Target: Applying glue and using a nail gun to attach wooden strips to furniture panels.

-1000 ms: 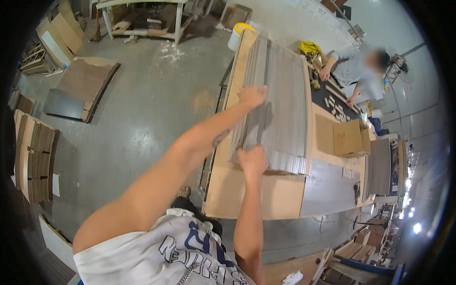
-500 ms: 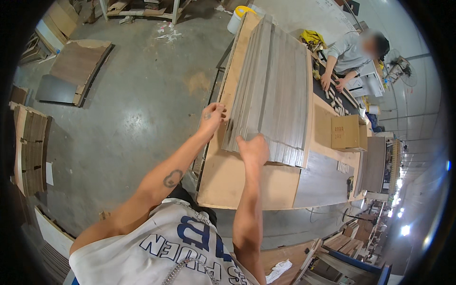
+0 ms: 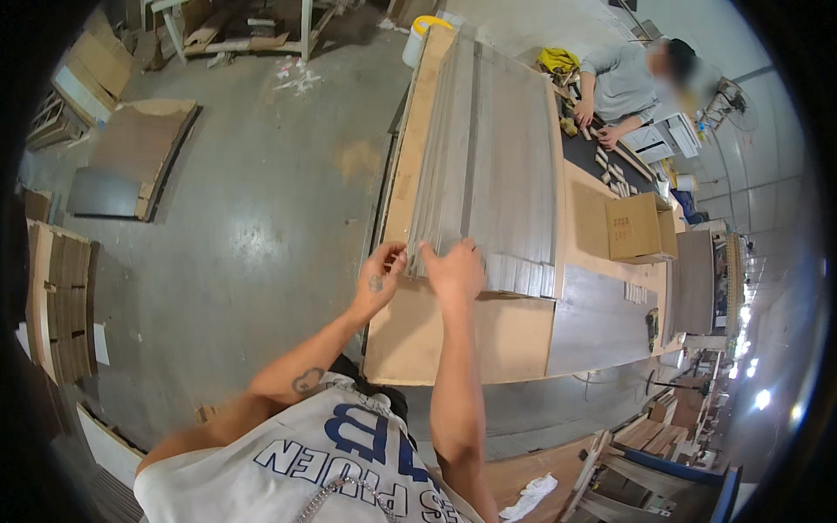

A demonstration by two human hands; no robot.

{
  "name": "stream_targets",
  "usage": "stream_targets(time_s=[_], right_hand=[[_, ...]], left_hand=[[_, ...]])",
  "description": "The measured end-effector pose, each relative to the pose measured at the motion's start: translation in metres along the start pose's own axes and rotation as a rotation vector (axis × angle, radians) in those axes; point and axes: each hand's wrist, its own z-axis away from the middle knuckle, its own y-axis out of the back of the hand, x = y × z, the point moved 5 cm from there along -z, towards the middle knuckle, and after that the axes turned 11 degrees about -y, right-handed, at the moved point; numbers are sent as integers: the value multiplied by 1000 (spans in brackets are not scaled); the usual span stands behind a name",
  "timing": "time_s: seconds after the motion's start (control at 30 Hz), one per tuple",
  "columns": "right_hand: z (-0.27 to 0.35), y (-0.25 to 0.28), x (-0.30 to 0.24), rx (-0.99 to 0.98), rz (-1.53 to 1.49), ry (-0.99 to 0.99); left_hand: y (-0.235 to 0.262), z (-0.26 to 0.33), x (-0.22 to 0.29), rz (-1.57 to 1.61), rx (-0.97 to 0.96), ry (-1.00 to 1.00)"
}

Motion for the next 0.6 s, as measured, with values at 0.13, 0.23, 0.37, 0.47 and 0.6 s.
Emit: stream_targets(time_s=[0.13, 0.23, 0.37, 0.47, 0.6], right_hand=[[33, 7, 26, 202, -251, 127], [50, 5, 95, 118, -589, 89], [90, -5, 212, 172, -779, -36], [129, -27, 295, 153, -714, -170], [178, -43, 403, 226, -639, -439]], left_hand=[[16, 11, 6, -122, -31, -80], [17, 11, 27, -182, 42, -179], [4, 10, 106, -184, 79, -255], [2, 24, 168, 196, 143, -494], [32, -38, 199, 350, -398, -801]])
